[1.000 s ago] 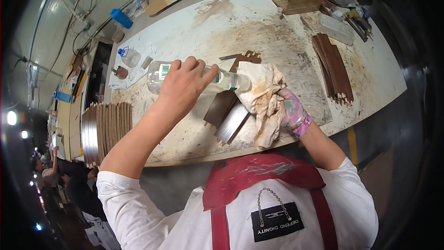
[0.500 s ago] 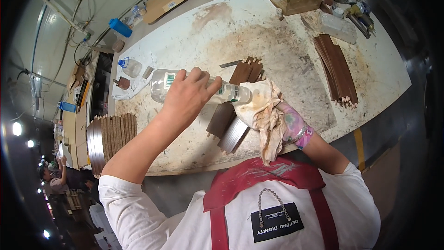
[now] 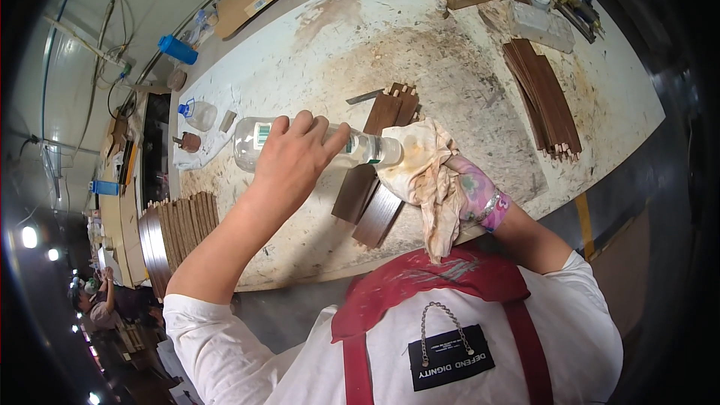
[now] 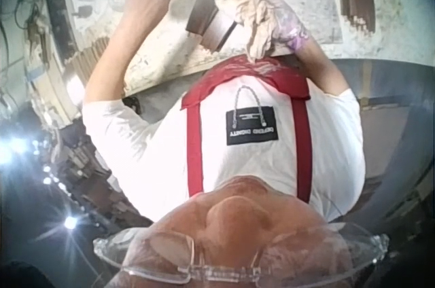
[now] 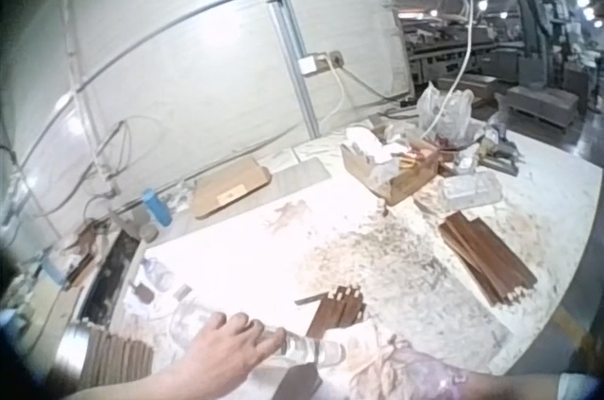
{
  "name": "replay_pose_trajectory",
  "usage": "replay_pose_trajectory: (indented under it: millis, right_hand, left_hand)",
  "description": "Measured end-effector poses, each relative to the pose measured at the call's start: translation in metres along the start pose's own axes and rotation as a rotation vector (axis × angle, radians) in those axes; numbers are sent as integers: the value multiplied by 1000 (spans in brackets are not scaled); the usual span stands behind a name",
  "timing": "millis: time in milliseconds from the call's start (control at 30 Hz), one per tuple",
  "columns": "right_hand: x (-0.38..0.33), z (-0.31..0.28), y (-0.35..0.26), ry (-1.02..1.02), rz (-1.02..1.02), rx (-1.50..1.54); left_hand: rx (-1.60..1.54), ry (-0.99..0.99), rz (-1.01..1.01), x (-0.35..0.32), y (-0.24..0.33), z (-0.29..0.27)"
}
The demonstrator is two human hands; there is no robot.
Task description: The person applies a substance to wooden pieces using a small stick, pours liquid from a bottle onto a cloth, and wipes down the wooden pieces with the cloth.
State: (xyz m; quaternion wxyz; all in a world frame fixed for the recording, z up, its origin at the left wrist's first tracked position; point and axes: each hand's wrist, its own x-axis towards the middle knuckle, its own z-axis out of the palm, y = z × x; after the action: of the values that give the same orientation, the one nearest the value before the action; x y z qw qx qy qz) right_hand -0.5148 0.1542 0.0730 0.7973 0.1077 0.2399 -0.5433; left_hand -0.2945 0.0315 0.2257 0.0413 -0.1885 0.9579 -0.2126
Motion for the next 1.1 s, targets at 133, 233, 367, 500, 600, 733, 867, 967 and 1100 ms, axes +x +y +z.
replay_pose_trajectory:
  millis: [133,233,367,500,600,733,867,967,1100]
  right_hand:
    - [13,18,0,-105,136,80]
    - [33,41,-5,-120,51,58]
    - [106,62,-20,-286,-61,-82]
    - [159,84,-37,-387,-71,-99]
    - [164,98,-40,-75,-193,-165]
    - [111,78,-68,-445,-173,-57]
    - [50,20,-117,-54,-594,-166]
    - [17,-20,-142,-223,-627,-215]
    - [4,-13,-126,-456,-623,-293]
  left_hand:
    - [-53,-90,-32,-3,-7,3]
    - [-190,41,-160,-6,-32,39]
    - [-433,77,-342,-7,-74,94]
    - [-898,199,-618,11,-103,151]
    - [-1217,272,-801,20,-122,189]
    - [-1490,535,-847,26,-139,226]
    - [-1544,524,-880,29,-147,229]
    - [-1522,533,-895,26,-141,232]
    - [-1275,665,-1012,18,-126,245]
